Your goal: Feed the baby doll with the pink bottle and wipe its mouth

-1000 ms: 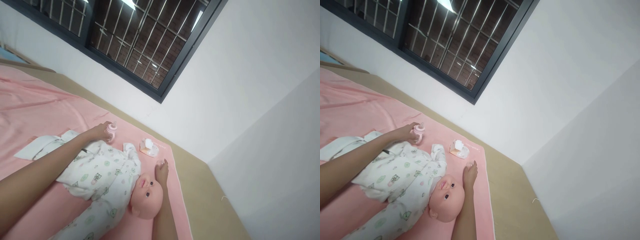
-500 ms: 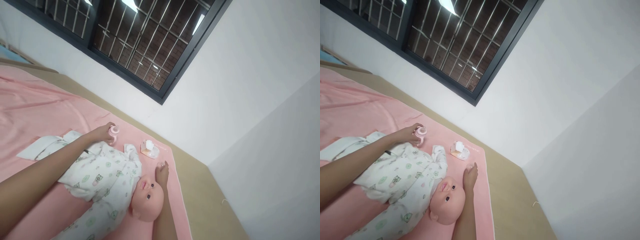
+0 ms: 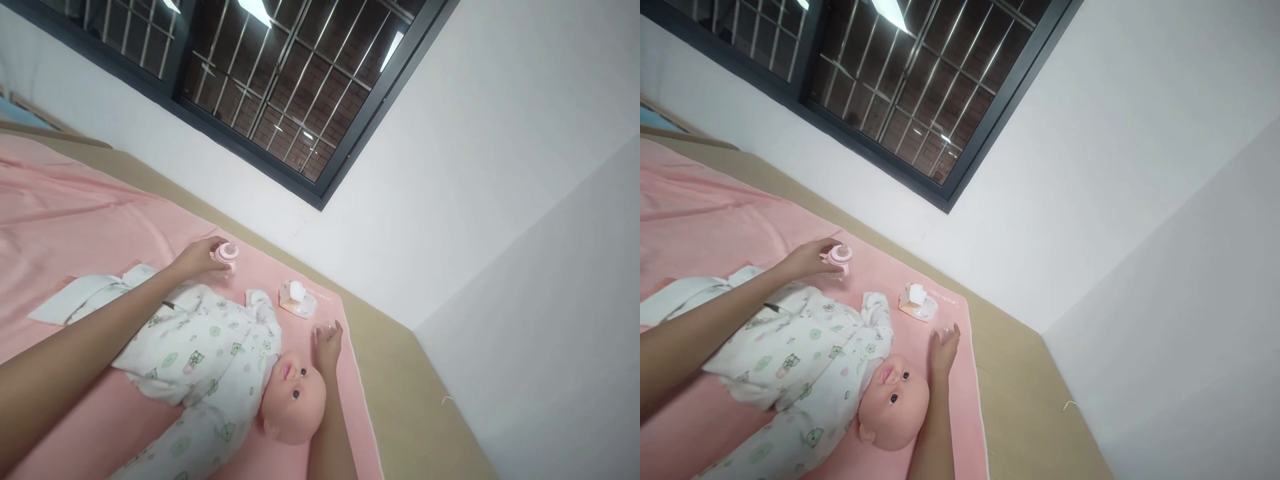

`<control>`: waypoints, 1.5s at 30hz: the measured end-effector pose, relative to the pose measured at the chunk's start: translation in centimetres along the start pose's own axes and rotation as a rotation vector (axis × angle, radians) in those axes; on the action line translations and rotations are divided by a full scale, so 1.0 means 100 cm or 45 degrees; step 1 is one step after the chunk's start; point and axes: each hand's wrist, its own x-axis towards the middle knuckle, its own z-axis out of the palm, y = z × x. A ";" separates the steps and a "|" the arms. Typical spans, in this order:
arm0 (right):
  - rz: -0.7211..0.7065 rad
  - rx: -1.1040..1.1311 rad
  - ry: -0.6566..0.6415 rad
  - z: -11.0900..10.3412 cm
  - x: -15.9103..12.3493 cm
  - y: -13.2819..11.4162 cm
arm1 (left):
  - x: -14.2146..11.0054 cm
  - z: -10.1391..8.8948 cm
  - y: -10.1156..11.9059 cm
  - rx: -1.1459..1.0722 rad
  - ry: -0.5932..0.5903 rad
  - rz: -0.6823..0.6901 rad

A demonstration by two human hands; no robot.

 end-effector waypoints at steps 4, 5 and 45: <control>0.098 0.225 0.028 -0.012 0.008 -0.030 | -0.007 -0.006 0.025 -0.227 -0.005 0.074; 0.096 0.276 0.038 -0.016 0.010 -0.041 | -0.009 -0.006 0.032 -0.287 -0.030 0.098; -0.347 0.790 -0.496 -0.054 -0.096 -0.206 | -0.111 -0.002 0.145 -0.167 -0.403 0.553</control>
